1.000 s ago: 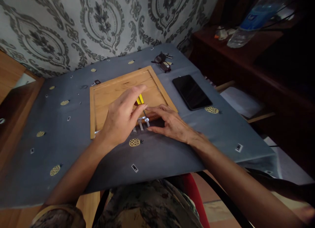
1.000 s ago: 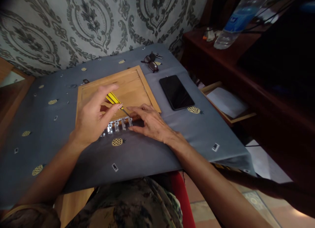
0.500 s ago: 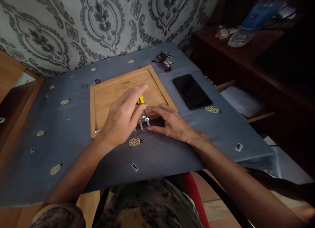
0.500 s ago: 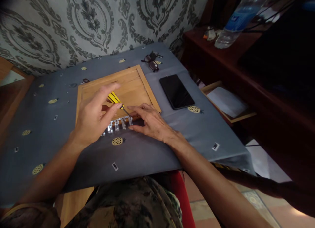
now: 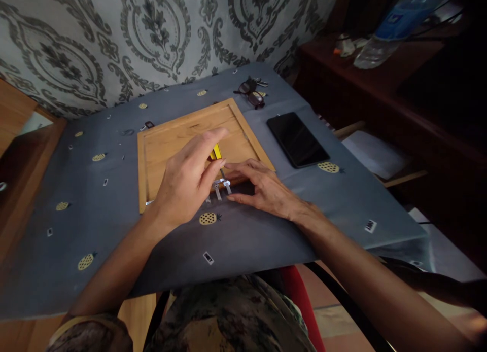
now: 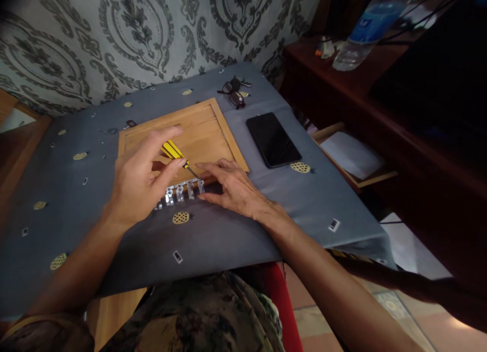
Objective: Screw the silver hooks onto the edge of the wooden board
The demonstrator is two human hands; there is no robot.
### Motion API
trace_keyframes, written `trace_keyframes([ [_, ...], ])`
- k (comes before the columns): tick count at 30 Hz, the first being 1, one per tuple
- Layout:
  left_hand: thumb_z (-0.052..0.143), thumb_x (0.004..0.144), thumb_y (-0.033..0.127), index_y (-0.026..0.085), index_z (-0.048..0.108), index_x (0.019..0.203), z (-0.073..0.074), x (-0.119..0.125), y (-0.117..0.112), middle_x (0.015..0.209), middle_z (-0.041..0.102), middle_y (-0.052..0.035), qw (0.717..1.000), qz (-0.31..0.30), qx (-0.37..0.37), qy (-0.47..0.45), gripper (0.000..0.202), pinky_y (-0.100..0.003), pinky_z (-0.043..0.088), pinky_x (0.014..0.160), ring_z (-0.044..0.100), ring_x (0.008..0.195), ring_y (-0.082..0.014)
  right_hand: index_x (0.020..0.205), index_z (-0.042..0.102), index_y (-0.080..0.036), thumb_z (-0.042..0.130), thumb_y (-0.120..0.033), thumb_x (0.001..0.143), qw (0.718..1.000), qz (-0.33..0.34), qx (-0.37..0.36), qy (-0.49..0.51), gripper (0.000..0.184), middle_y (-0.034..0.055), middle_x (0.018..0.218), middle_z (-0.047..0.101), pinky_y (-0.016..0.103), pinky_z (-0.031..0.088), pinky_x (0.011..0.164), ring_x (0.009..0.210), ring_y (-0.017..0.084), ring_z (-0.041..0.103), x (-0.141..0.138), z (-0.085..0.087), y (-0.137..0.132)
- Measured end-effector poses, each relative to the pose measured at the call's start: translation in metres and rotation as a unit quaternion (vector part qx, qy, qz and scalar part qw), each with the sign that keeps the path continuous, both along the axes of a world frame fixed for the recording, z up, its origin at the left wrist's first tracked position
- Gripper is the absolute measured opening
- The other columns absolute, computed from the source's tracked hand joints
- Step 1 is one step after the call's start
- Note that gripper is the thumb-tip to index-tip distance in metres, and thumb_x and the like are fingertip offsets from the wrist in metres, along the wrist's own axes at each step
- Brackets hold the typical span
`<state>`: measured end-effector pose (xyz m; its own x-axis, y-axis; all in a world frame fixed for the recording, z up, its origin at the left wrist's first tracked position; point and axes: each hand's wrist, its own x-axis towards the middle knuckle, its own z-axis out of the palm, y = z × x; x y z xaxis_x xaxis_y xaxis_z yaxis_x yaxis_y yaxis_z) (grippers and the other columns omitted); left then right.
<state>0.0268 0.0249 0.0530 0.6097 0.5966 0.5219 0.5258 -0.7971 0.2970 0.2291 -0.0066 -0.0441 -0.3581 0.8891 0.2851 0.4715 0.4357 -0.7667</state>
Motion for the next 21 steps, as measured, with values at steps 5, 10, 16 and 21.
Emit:
trace_keyframes([
  [5, 0.053, 0.097, 0.013, 0.02, 0.05, 0.132, -0.0014, -0.0001, 0.0011, 0.131, 0.065, -0.0042, 1.0, 0.0, -0.006, 0.002, 0.036, -0.034, 0.057, 0.104, 0.064, 0.121, -0.0177, 0.143, 0.051, -0.023, 0.075, -0.035, 0.085, 1.0, -0.002, -0.003, 0.001, 0.064, 0.0105, 0.118, 0.072, 0.053, 0.048, 0.103, 0.109, 0.029, 0.067, 0.0, -0.0001, 0.0001],
  [10, 0.056, 0.095, 0.012, 0.017, 0.05, 0.131, -0.0019, 0.0005, 0.0008, 0.128, 0.067, -0.0037, 1.0, -0.01, 0.009, -0.015, 0.036, -0.028, 0.056, 0.104, 0.065, 0.12, -0.0152, 0.142, 0.051, -0.022, 0.075, -0.034, 0.086, 1.0, -0.002, 0.002, 0.002, 0.063, 0.0102, 0.117, 0.072, 0.052, 0.047, 0.103, 0.109, 0.028, 0.067, -0.0001, -0.0001, 0.0003],
  [16, 0.054, 0.096, 0.014, 0.02, 0.052, 0.131, -0.0005, 0.0006, -0.0008, 0.129, 0.067, -0.0038, 1.0, 0.006, 0.013, -0.002, 0.035, -0.032, 0.059, 0.101, 0.066, 0.119, -0.0173, 0.143, 0.051, -0.024, 0.075, -0.035, 0.085, 1.0, -0.003, 0.001, -0.002, 0.063, 0.0082, 0.118, 0.072, 0.051, 0.046, 0.104, 0.111, 0.028, 0.066, 0.0, -0.0006, 0.0],
  [21, 0.055, 0.096, 0.013, 0.019, 0.051, 0.131, -0.0016, 0.0002, -0.0001, 0.13, 0.066, -0.005, 1.0, 0.003, 0.016, 0.001, 0.036, -0.034, 0.059, 0.1, 0.065, 0.12, -0.0177, 0.143, 0.051, -0.024, 0.074, -0.035, 0.085, 1.0, -0.004, -0.005, 0.005, 0.063, 0.0092, 0.118, 0.072, 0.051, 0.047, 0.103, 0.11, 0.028, 0.067, -0.0008, -0.0004, 0.0002],
])
